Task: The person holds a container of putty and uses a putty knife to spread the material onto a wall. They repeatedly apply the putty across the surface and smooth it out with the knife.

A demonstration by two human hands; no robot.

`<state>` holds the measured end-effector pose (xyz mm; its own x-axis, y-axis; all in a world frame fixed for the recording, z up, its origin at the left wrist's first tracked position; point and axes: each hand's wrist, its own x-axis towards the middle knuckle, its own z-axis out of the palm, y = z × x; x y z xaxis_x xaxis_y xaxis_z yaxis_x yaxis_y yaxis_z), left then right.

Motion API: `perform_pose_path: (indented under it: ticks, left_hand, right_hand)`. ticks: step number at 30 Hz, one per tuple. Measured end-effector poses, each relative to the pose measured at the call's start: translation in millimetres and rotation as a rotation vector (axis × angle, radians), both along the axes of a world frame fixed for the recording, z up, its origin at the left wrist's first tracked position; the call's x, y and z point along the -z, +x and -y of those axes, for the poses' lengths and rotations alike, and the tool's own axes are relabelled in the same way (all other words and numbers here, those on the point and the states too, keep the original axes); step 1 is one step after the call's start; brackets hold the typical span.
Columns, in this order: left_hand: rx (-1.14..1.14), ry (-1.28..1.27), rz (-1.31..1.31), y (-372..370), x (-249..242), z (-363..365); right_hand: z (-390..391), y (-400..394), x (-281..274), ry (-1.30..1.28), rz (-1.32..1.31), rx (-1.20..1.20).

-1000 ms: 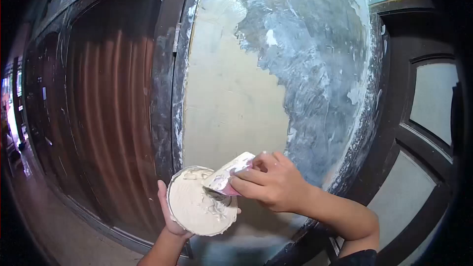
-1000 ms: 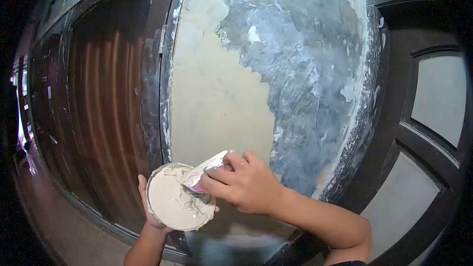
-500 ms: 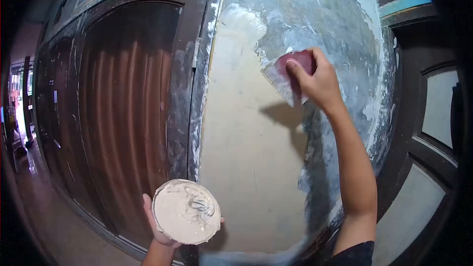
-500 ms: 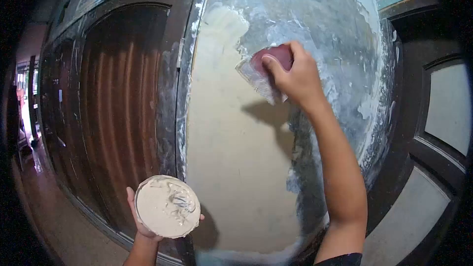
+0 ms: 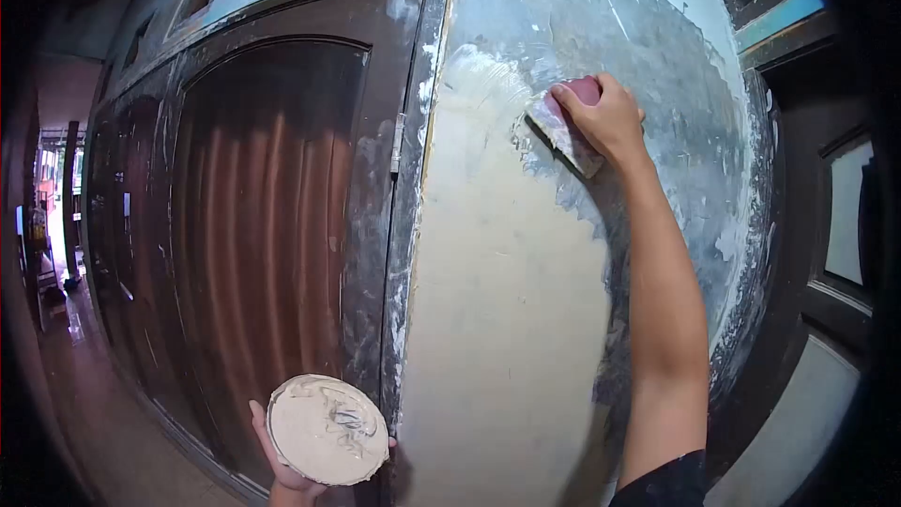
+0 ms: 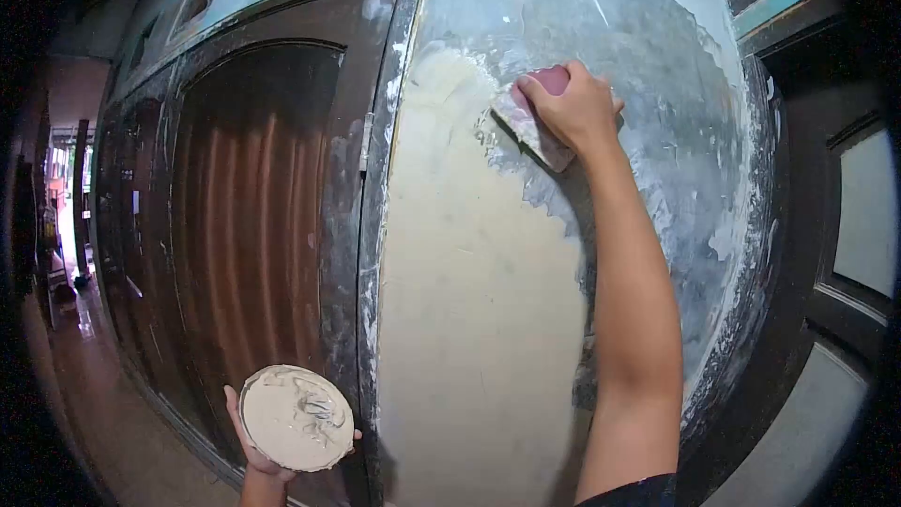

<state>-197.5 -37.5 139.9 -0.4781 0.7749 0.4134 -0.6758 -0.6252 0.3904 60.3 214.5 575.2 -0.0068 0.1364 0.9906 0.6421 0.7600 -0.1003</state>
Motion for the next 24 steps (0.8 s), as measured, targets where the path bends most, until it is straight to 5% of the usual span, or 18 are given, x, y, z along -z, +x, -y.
perform_pose_path:
  ticks: [4,6,8,12,16,20,22,24]
  left_hand:
    - [-0.008,0.031,0.04,12.8,-17.6,5.6]
    - [-0.054,0.007,0.119,10.3,-16.6,8.9]
    - [0.014,0.064,-0.062,18.2,-27.9,16.7]
    - [-0.018,0.049,-0.063,20.4,-33.7,19.2]
    - [0.037,0.053,0.056,17.3,-29.1,18.3]
    - [0.042,0.029,-0.021,9.8,-18.0,16.1]
    - [0.047,0.044,0.079,13.1,-21.3,14.6]
    - [0.005,0.019,-0.204,9.8,-18.7,21.0]
  right_hand:
    - [-2.7,-7.3,5.6,0.113,0.125,0.122]
    - [-11.1,7.3,-9.5,0.06,-0.066,0.049]
    - [-12.1,8.9,-7.1,0.049,-0.049,0.003]
    - [-5.0,-5.5,7.9,0.18,0.17,0.064]
    - [-18.3,3.9,-6.6,0.14,-0.047,0.082]
    - [-5.1,-12.1,10.8,0.17,0.201,0.063]
    - [-21.8,-9.5,1.1,0.19,0.019,0.102]
    - [-14.4,2.8,-9.9,0.1,-0.078,0.038]
